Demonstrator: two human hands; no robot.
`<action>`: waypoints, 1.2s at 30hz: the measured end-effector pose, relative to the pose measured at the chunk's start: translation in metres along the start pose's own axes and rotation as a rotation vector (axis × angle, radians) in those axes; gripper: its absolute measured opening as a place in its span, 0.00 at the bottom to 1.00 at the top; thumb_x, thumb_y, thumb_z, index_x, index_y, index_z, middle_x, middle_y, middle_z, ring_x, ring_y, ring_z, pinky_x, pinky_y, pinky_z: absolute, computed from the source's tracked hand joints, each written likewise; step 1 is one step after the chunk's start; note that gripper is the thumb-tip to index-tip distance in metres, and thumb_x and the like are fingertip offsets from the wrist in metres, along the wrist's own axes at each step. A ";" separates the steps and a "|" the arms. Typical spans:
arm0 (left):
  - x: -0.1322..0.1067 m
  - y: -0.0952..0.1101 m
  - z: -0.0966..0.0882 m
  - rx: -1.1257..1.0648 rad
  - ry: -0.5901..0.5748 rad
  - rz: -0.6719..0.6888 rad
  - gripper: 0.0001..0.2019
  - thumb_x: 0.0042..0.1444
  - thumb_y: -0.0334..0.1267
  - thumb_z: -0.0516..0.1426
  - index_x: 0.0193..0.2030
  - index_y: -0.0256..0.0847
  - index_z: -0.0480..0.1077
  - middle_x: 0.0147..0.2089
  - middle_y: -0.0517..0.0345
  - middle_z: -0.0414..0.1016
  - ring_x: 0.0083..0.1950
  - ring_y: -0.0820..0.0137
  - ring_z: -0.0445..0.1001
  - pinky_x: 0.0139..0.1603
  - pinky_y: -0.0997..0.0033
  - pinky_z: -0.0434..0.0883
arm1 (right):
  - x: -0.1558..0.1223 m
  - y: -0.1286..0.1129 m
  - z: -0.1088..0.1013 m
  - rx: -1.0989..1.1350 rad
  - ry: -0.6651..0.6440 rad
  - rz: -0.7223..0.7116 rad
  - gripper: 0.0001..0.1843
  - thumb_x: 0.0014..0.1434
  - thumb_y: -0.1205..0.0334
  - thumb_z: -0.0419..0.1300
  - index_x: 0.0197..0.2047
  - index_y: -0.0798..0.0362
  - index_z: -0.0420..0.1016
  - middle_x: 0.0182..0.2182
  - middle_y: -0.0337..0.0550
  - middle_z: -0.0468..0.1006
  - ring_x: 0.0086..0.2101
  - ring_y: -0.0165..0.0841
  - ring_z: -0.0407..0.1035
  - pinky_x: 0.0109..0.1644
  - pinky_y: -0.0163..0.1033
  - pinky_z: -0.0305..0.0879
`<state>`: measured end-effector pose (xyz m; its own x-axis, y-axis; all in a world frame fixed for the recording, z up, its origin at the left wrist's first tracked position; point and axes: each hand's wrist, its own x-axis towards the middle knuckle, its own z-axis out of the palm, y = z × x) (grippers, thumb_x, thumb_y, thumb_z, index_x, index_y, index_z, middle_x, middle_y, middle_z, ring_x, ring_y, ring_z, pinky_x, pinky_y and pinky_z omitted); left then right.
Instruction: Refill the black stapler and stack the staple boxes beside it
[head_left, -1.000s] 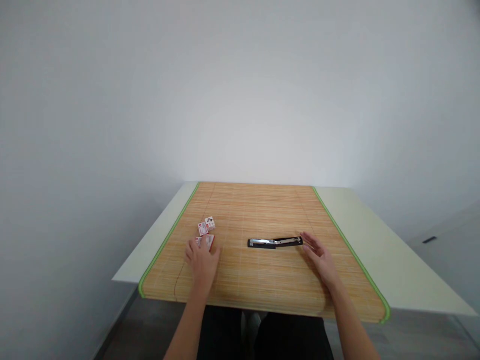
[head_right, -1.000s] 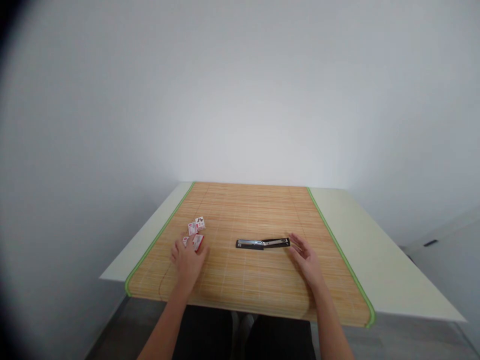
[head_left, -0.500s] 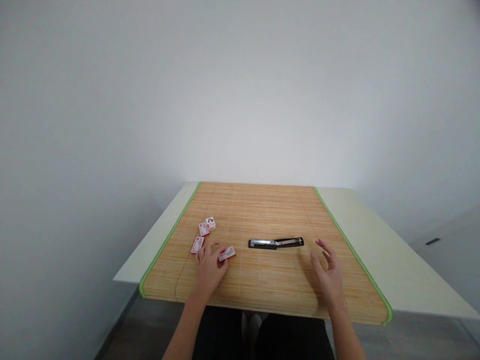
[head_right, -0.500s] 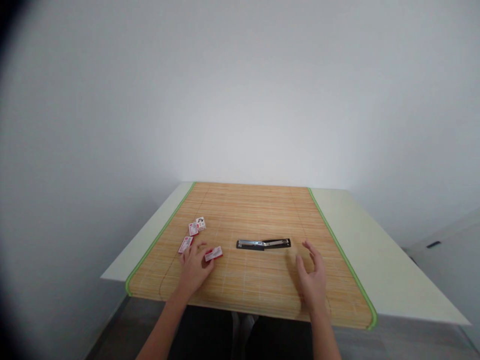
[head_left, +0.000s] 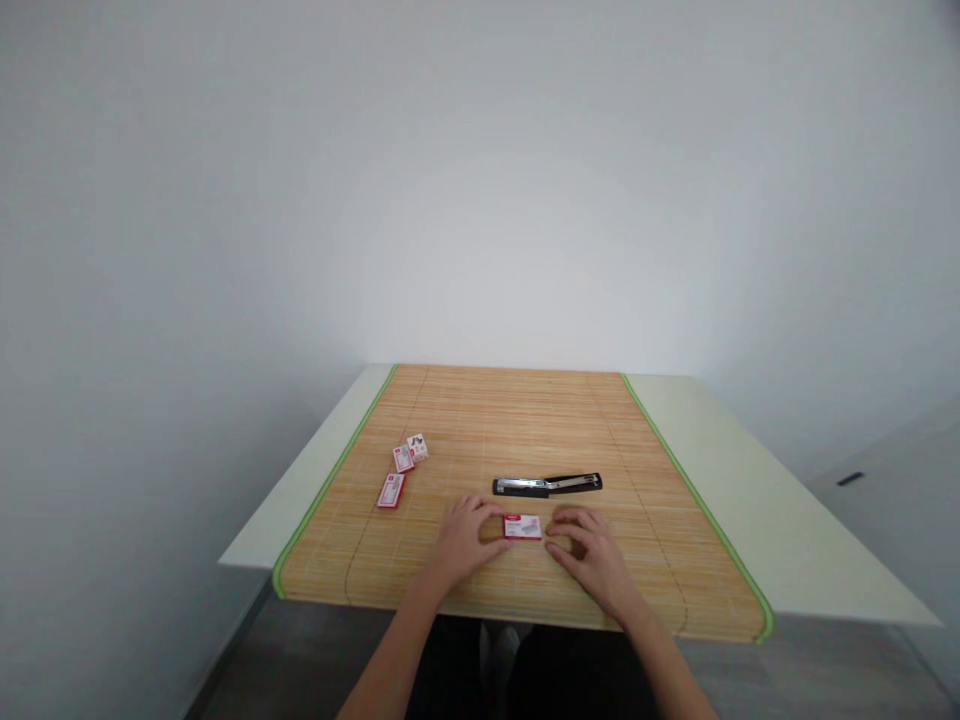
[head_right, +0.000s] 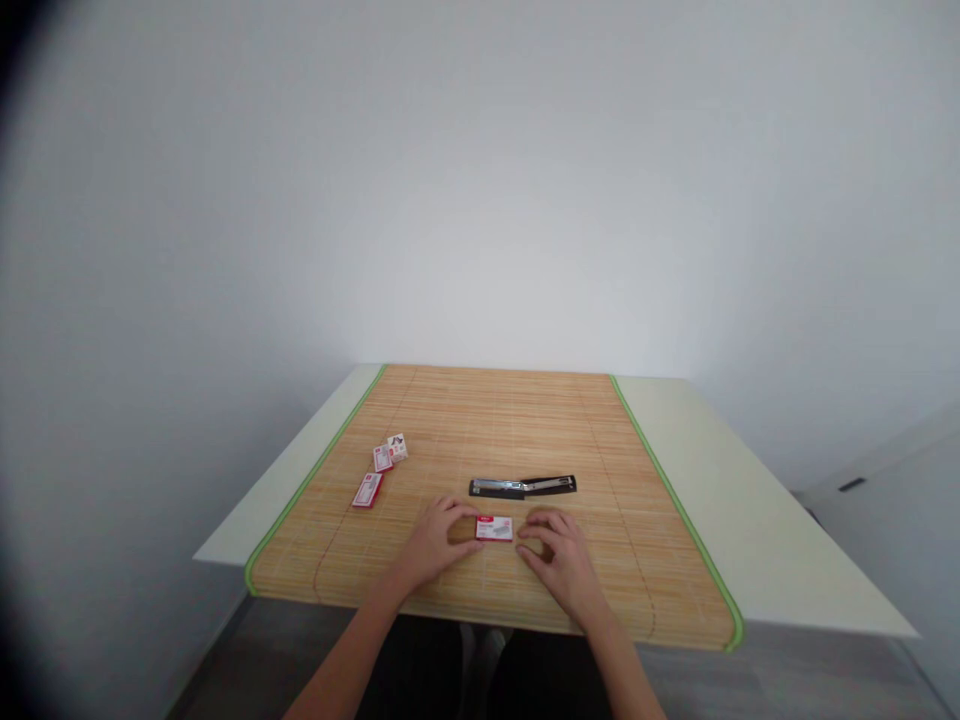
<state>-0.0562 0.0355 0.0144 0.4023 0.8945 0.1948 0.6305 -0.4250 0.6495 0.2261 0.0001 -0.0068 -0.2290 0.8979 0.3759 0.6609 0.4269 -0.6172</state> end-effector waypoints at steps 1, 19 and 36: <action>-0.001 -0.001 0.000 0.008 -0.005 0.003 0.20 0.54 0.49 0.68 0.54 0.52 0.76 0.53 0.55 0.74 0.58 0.56 0.70 0.61 0.55 0.65 | 0.000 0.001 0.000 -0.002 -0.003 -0.001 0.08 0.62 0.53 0.67 0.45 0.37 0.84 0.48 0.44 0.79 0.53 0.49 0.70 0.58 0.59 0.66; -0.001 0.005 0.004 -0.042 -0.010 0.010 0.17 0.56 0.51 0.67 0.51 0.54 0.79 0.50 0.57 0.76 0.55 0.58 0.72 0.58 0.58 0.65 | 0.018 -0.001 -0.002 -0.006 -0.123 0.041 0.20 0.56 0.52 0.72 0.52 0.40 0.80 0.49 0.45 0.78 0.51 0.48 0.69 0.57 0.53 0.65; -0.007 -0.019 -0.016 -0.047 -0.030 -0.009 0.17 0.54 0.50 0.69 0.50 0.52 0.79 0.51 0.56 0.76 0.54 0.57 0.72 0.58 0.58 0.66 | 0.012 0.013 -0.029 -0.093 -0.172 0.067 0.19 0.59 0.47 0.70 0.52 0.41 0.81 0.48 0.46 0.77 0.51 0.46 0.68 0.57 0.51 0.62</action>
<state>-0.0819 0.0401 0.0125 0.4167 0.8935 0.1674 0.6028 -0.4094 0.6848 0.2522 0.0128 0.0096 -0.2959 0.9323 0.2078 0.7400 0.3613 -0.5673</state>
